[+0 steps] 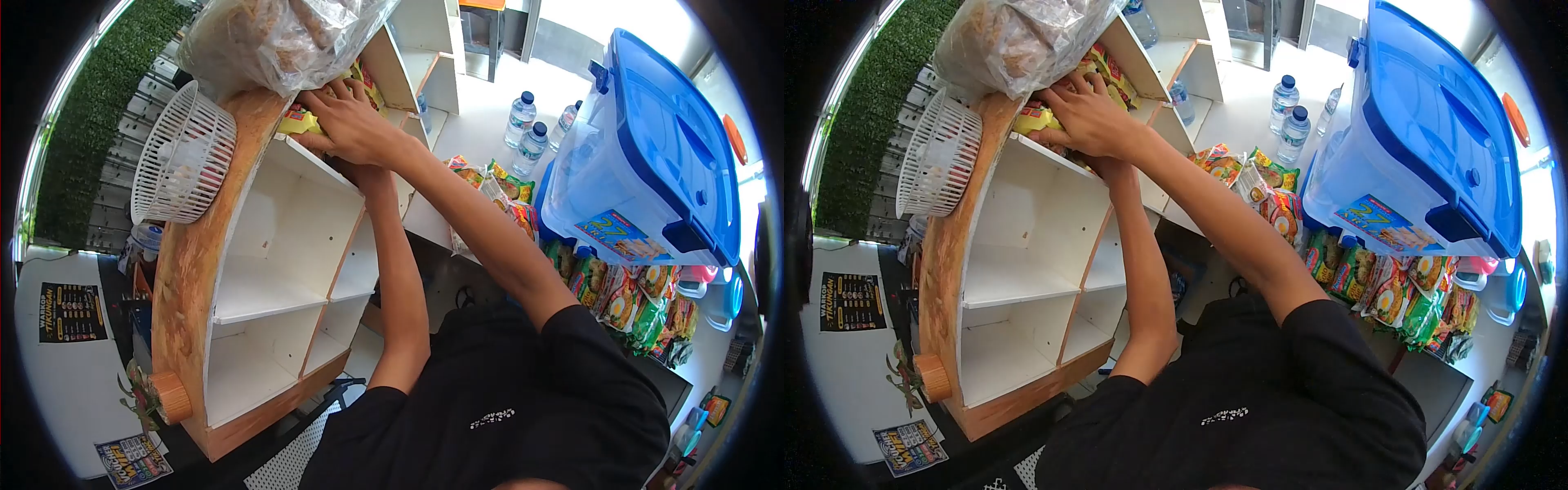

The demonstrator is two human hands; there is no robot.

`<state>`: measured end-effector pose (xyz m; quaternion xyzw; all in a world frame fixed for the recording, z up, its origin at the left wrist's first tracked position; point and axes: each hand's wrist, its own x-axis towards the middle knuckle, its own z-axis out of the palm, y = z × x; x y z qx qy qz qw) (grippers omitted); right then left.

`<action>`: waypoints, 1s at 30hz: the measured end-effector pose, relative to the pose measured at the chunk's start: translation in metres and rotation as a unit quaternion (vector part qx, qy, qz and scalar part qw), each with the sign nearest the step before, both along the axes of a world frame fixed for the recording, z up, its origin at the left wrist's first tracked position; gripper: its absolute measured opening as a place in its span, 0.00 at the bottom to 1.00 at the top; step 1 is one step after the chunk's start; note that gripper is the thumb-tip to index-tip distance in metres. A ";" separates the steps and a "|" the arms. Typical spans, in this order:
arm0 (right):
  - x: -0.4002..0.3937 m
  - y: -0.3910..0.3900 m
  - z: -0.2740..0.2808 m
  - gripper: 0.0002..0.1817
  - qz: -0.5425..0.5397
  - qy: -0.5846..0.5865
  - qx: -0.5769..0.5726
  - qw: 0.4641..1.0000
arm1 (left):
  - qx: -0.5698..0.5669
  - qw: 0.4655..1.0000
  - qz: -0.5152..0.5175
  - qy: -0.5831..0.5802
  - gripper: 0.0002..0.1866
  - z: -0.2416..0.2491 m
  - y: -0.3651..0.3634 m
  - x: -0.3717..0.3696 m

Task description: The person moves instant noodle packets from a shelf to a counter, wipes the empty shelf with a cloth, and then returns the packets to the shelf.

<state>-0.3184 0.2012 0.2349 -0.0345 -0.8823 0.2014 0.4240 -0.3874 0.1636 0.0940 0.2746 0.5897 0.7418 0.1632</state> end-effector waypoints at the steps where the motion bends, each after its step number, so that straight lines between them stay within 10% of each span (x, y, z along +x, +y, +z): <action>1: -0.003 -0.001 -0.005 0.38 -0.004 0.002 0.010 1.000 | -0.009 1.000 -0.001 0.004 0.38 -0.004 -0.002 0.002; 9: -0.021 -0.003 -0.034 0.38 -0.061 0.066 0.073 0.993 | -0.079 0.944 0.062 0.316 0.39 -0.002 -0.050 0.138; 14: -0.009 -0.005 -0.020 0.33 -0.060 -0.009 0.077 0.995 | -0.197 0.937 -0.184 0.222 0.23 -0.074 -0.087 0.183; 30: -0.007 -0.013 0.025 0.37 -0.018 -0.133 0.127 0.983 | -0.308 0.941 -0.136 0.022 0.15 -0.139 -0.196 0.173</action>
